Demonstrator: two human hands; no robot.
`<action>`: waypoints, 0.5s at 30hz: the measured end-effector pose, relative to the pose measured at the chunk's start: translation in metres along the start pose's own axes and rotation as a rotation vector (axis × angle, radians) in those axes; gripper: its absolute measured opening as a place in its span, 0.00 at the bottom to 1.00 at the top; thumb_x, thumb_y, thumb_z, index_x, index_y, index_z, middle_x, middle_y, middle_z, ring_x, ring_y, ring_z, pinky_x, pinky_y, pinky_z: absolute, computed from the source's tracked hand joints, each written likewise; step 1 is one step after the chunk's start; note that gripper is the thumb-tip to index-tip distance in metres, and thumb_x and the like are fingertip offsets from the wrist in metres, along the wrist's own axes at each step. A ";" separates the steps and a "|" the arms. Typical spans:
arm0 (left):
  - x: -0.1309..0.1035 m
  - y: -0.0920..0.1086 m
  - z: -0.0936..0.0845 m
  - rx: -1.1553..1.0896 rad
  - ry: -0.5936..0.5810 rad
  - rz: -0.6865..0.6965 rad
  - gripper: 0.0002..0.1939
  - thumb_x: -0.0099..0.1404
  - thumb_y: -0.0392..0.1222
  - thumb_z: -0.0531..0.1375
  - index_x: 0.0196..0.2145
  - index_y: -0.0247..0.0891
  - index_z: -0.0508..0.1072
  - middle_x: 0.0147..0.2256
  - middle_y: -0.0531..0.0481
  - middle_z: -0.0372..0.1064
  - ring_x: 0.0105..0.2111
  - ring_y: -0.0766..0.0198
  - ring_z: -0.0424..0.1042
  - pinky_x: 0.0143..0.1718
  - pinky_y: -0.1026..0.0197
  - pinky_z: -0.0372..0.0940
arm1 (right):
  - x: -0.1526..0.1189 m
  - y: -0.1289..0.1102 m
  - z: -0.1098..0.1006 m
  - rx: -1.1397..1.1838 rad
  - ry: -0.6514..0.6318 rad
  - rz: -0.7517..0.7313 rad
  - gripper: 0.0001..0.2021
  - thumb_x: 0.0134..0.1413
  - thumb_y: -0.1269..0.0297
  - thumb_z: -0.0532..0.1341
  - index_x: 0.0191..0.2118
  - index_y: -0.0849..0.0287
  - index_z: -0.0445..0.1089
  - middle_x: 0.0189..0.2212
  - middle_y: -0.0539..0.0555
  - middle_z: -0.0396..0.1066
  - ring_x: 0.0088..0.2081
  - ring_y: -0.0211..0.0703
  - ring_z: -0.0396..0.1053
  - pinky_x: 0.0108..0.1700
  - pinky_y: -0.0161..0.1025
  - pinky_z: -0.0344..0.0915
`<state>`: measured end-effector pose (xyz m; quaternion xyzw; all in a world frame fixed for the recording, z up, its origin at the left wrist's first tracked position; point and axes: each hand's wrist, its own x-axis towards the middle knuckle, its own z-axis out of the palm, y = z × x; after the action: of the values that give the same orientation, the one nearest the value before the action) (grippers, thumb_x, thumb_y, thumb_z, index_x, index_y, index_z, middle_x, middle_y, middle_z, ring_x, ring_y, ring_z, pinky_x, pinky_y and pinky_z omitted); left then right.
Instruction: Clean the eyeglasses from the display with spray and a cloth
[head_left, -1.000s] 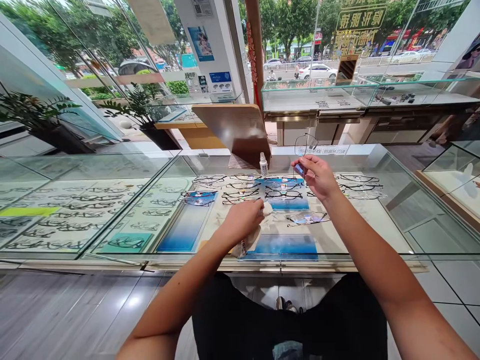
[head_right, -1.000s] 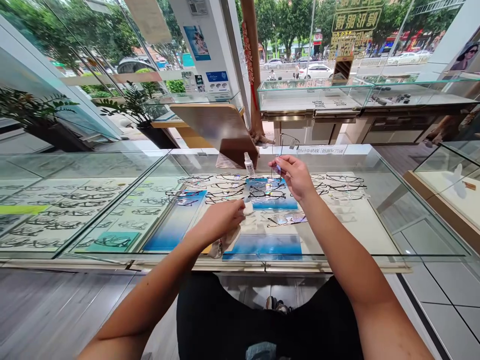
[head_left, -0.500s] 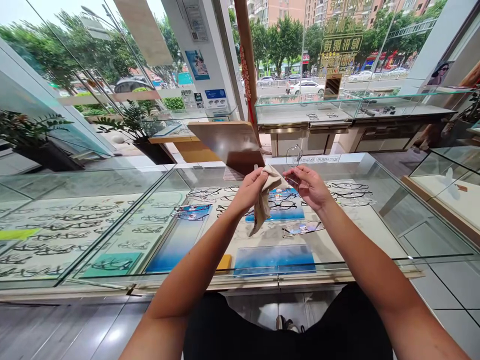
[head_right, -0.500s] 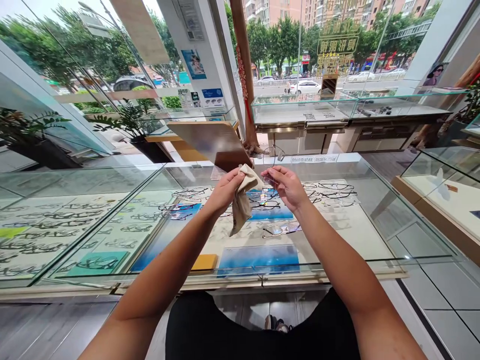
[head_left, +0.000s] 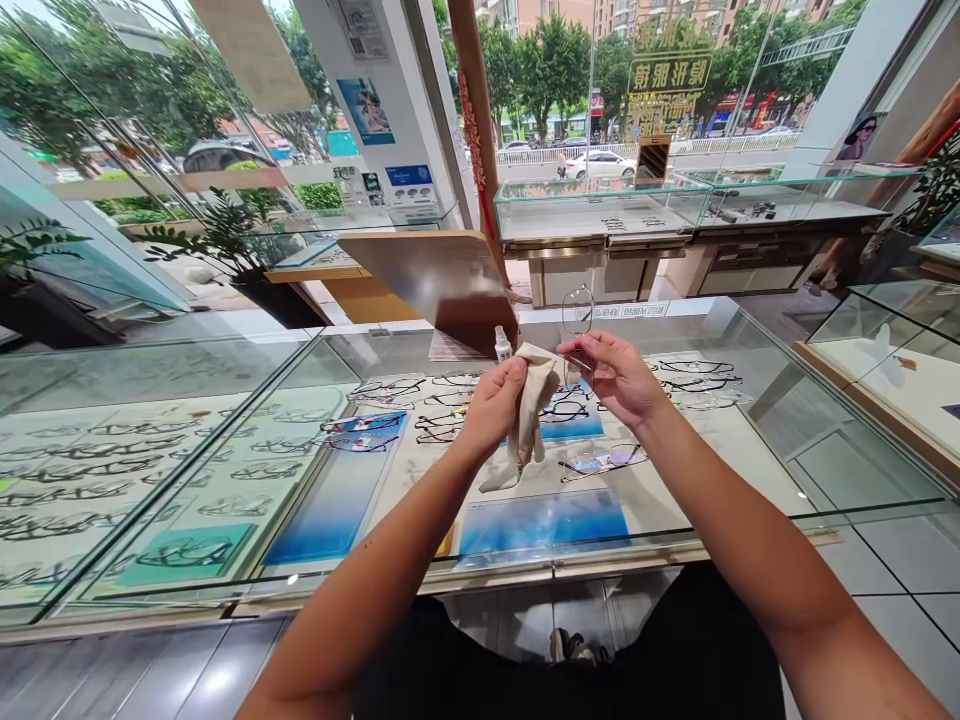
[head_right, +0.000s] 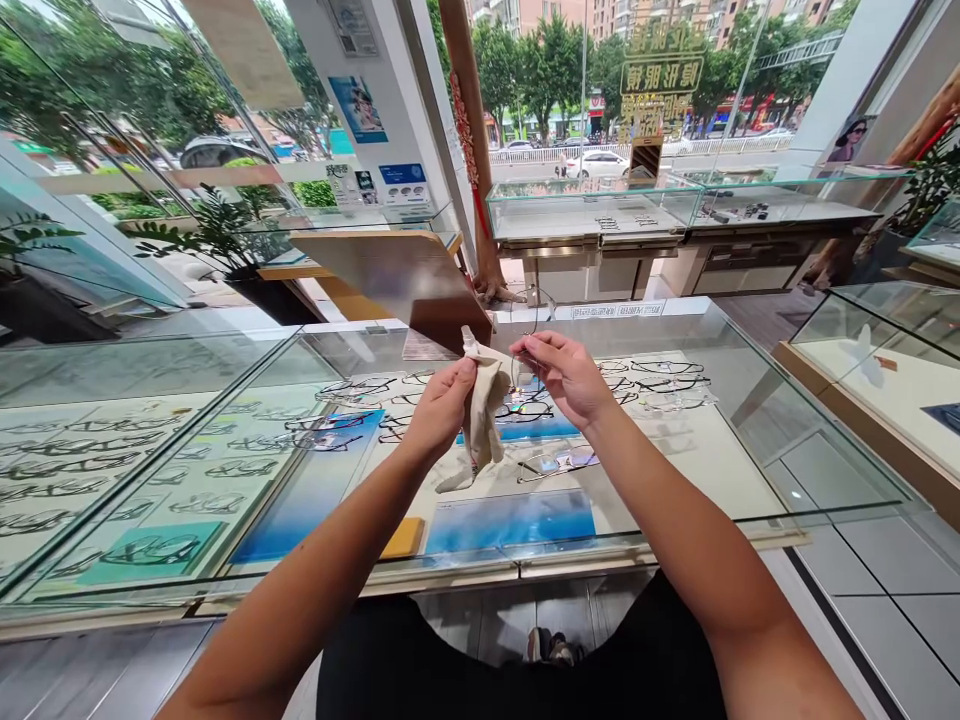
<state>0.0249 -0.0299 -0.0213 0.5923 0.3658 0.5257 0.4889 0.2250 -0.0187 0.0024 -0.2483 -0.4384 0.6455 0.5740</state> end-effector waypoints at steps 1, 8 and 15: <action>-0.001 0.000 0.002 -0.003 -0.008 0.005 0.32 0.65 0.75 0.64 0.35 0.38 0.76 0.26 0.53 0.66 0.26 0.66 0.59 0.28 0.62 0.57 | 0.000 0.002 0.002 -0.002 -0.003 0.017 0.17 0.42 0.50 0.82 0.32 0.54 0.83 0.37 0.51 0.83 0.39 0.40 0.75 0.44 0.36 0.73; -0.007 -0.001 0.016 -0.128 -0.056 -0.050 0.32 0.64 0.72 0.68 0.38 0.35 0.76 0.27 0.52 0.69 0.26 0.68 0.62 0.29 0.65 0.59 | -0.003 0.018 0.015 0.042 0.050 0.063 0.20 0.34 0.51 0.86 0.30 0.55 0.82 0.33 0.49 0.83 0.33 0.35 0.73 0.37 0.34 0.69; -0.013 -0.002 0.024 -0.201 -0.068 -0.167 0.34 0.60 0.73 0.70 0.32 0.35 0.72 0.23 0.54 0.65 0.21 0.71 0.58 0.24 0.67 0.54 | -0.006 0.022 0.022 0.083 0.099 0.093 0.22 0.31 0.52 0.86 0.30 0.57 0.80 0.30 0.47 0.81 0.28 0.34 0.71 0.30 0.34 0.65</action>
<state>0.0459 -0.0460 -0.0256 0.5255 0.3424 0.4968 0.5998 0.1967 -0.0292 -0.0070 -0.2762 -0.3704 0.6760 0.5741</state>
